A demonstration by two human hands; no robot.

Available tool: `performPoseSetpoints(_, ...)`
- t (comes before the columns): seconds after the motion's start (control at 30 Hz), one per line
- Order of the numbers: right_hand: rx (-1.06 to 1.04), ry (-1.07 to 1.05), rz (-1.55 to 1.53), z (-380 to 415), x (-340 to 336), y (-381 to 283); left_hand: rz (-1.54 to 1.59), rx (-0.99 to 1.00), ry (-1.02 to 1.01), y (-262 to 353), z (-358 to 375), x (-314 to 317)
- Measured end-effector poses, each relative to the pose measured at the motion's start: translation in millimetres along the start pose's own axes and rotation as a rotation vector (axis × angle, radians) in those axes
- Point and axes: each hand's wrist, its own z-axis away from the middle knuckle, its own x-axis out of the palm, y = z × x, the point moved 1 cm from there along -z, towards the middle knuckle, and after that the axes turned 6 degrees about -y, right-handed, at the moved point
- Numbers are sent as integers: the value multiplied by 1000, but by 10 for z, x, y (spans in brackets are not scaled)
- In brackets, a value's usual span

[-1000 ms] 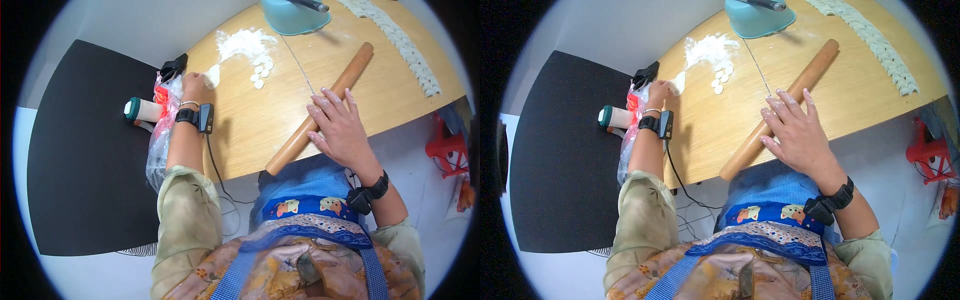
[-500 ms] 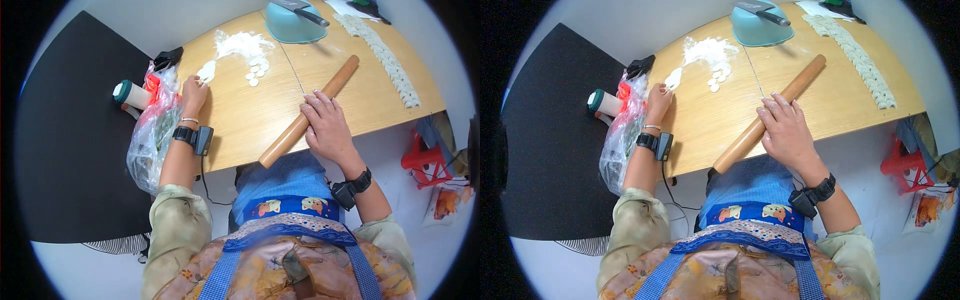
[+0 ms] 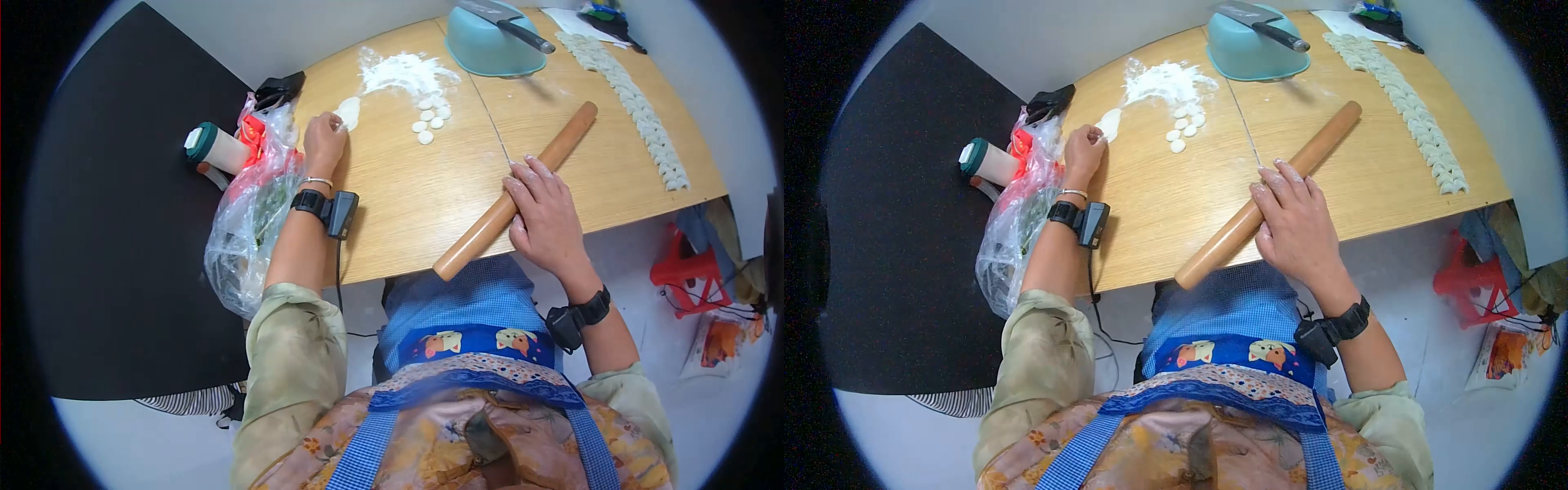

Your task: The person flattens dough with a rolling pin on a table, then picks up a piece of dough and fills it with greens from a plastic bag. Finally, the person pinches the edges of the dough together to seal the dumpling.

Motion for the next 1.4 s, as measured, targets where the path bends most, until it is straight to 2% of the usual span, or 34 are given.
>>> performPoseSetpoints(0.3,17,-4,3,4,-3,-5,23,-37,-45,-25,-100,-1)
performPoseSetpoints(0.43,22,-8,10,-1,-15,-8,30,7,-15,-64,-97,14)
performPoseSetpoints(0.7,19,-7,4,2,-11,-4,12,-84,-45,-39,-97,-13)
performPoseSetpoints(1.0,25,-13,1,-3,-16,-9,-37,41,-57,-33,-79,-63)
performPoseSetpoints(1.23,22,0,-8,1,-24,-13,-52,4,-45,-60,-114,-23)
performPoseSetpoints(1.4,18,4,-11,-7,-27,-14,211,-128,27,-143,-237,33)
